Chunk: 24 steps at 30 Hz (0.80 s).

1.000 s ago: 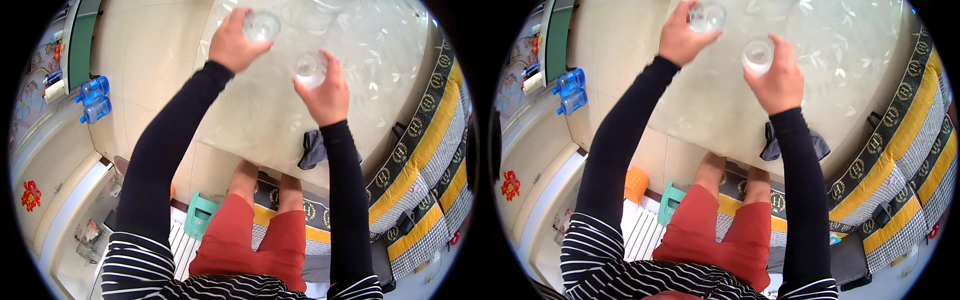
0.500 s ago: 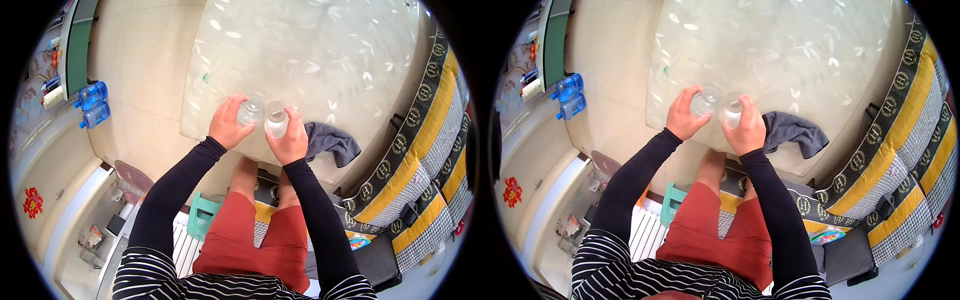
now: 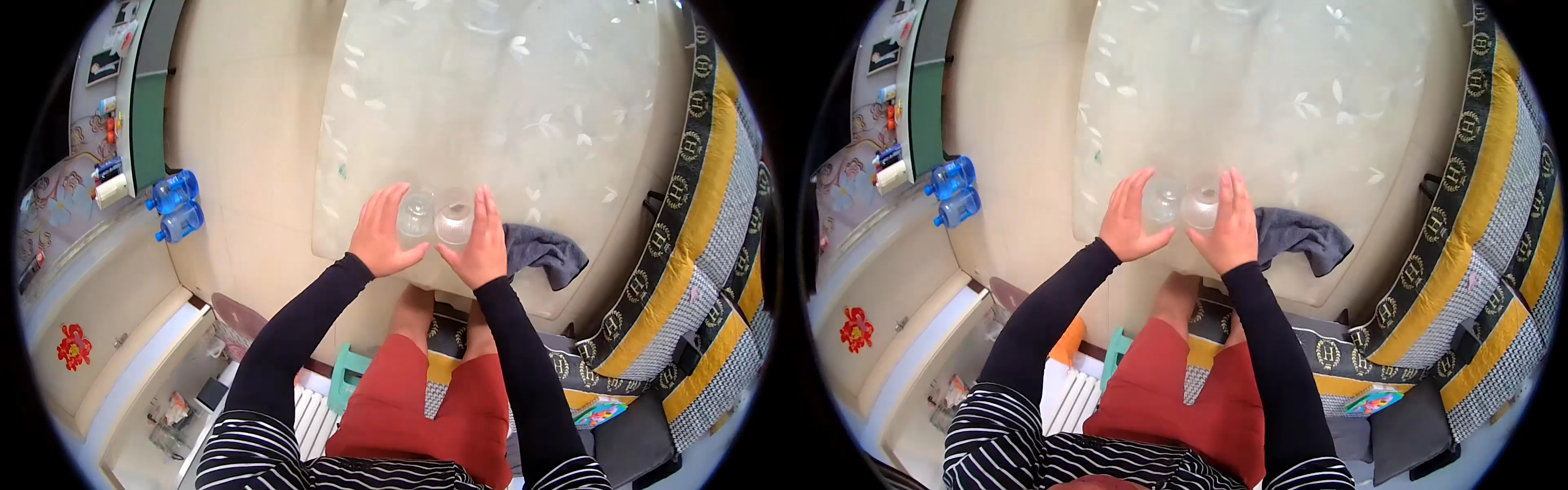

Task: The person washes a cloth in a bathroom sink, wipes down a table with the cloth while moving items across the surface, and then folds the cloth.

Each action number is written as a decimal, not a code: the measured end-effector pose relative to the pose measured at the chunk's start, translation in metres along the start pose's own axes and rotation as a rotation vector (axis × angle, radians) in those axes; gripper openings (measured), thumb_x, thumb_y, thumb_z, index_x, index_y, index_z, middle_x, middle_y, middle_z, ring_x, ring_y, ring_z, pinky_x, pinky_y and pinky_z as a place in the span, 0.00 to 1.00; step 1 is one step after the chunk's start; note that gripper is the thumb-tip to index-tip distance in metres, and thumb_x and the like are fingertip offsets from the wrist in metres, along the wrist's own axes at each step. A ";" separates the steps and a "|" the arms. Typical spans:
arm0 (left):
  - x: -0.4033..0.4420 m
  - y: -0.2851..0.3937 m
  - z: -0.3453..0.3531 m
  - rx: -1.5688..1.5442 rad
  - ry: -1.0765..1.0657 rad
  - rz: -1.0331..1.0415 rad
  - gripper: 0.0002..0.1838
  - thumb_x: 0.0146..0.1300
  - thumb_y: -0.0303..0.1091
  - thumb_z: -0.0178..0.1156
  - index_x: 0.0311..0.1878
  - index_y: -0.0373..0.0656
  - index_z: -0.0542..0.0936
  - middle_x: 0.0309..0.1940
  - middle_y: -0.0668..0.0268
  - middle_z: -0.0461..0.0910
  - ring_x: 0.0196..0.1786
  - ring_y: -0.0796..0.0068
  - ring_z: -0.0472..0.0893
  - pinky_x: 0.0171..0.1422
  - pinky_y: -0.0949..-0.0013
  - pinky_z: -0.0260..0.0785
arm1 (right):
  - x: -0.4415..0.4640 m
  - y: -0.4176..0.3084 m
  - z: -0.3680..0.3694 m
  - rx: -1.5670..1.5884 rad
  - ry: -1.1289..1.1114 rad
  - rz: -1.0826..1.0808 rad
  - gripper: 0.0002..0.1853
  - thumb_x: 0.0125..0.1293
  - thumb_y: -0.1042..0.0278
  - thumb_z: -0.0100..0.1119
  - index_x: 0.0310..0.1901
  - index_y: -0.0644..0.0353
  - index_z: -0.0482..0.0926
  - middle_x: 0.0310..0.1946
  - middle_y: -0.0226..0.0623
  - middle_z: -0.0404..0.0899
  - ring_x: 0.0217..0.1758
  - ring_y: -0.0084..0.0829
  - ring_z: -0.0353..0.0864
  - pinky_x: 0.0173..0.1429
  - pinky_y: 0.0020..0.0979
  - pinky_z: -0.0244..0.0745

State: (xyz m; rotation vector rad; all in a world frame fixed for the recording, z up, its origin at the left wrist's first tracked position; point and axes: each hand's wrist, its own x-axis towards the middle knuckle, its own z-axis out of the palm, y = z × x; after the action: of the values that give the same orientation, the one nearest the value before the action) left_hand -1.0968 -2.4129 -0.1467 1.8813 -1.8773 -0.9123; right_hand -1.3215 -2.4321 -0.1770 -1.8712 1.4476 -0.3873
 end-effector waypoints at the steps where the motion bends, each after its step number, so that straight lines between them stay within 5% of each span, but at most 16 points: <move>1: 0.007 0.003 -0.013 0.008 -0.015 0.023 0.46 0.54 0.42 0.74 0.75 0.39 0.65 0.70 0.50 0.70 0.71 0.43 0.70 0.76 0.48 0.61 | -0.003 0.002 -0.010 0.013 0.011 0.019 0.61 0.47 0.60 0.82 0.80 0.61 0.53 0.78 0.53 0.58 0.79 0.54 0.62 0.77 0.49 0.65; 3: 0.034 0.000 -0.033 0.074 0.040 0.108 0.46 0.57 0.40 0.71 0.78 0.38 0.62 0.72 0.50 0.69 0.73 0.44 0.69 0.78 0.50 0.59 | -0.008 0.006 -0.032 0.016 0.053 0.084 0.60 0.48 0.61 0.80 0.80 0.62 0.53 0.79 0.55 0.56 0.80 0.56 0.59 0.79 0.51 0.61; 9: 0.261 0.000 -0.079 0.036 0.405 0.152 0.41 0.58 0.31 0.65 0.76 0.42 0.63 0.75 0.51 0.64 0.69 0.53 0.74 0.64 0.60 0.76 | -0.048 0.054 -0.066 -0.087 0.142 0.472 0.49 0.54 0.68 0.71 0.78 0.63 0.59 0.79 0.57 0.54 0.80 0.60 0.57 0.81 0.50 0.58; 12: 0.352 0.013 -0.100 0.264 0.300 0.063 0.47 0.57 0.38 0.67 0.80 0.49 0.58 0.82 0.48 0.52 0.79 0.50 0.63 0.75 0.57 0.68 | -0.051 0.067 -0.081 -0.115 0.149 0.520 0.47 0.56 0.65 0.71 0.77 0.65 0.60 0.78 0.57 0.55 0.80 0.58 0.59 0.81 0.50 0.59; 17: 0.402 0.039 -0.114 0.417 -0.133 -0.117 0.32 0.54 0.37 0.71 0.65 0.49 0.77 0.64 0.53 0.80 0.65 0.53 0.79 0.68 0.58 0.74 | -0.007 0.068 -0.102 -0.004 0.188 0.405 0.42 0.59 0.65 0.69 0.74 0.67 0.63 0.73 0.58 0.65 0.77 0.56 0.64 0.79 0.48 0.63; 21: 0.393 0.035 -0.101 0.518 -0.155 -0.195 0.16 0.48 0.39 0.74 0.40 0.44 0.88 0.41 0.55 0.89 0.48 0.54 0.87 0.58 0.58 0.79 | 0.053 0.058 -0.109 0.187 0.163 0.366 0.39 0.61 0.64 0.69 0.73 0.68 0.65 0.70 0.58 0.70 0.75 0.54 0.69 0.76 0.46 0.67; 24: 0.363 0.037 -0.107 0.431 -0.288 -0.173 0.18 0.47 0.41 0.75 0.40 0.42 0.89 0.40 0.55 0.89 0.46 0.55 0.87 0.57 0.59 0.80 | 0.092 0.038 -0.115 0.358 0.148 0.360 0.39 0.63 0.62 0.68 0.73 0.67 0.64 0.72 0.56 0.70 0.75 0.51 0.71 0.74 0.45 0.69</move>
State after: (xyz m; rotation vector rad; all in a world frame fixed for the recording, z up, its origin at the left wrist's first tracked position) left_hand -1.0838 -2.7921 -0.1186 2.2939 -2.2537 -0.9297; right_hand -1.3912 -2.5623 -0.1418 -1.2932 1.6509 -0.5732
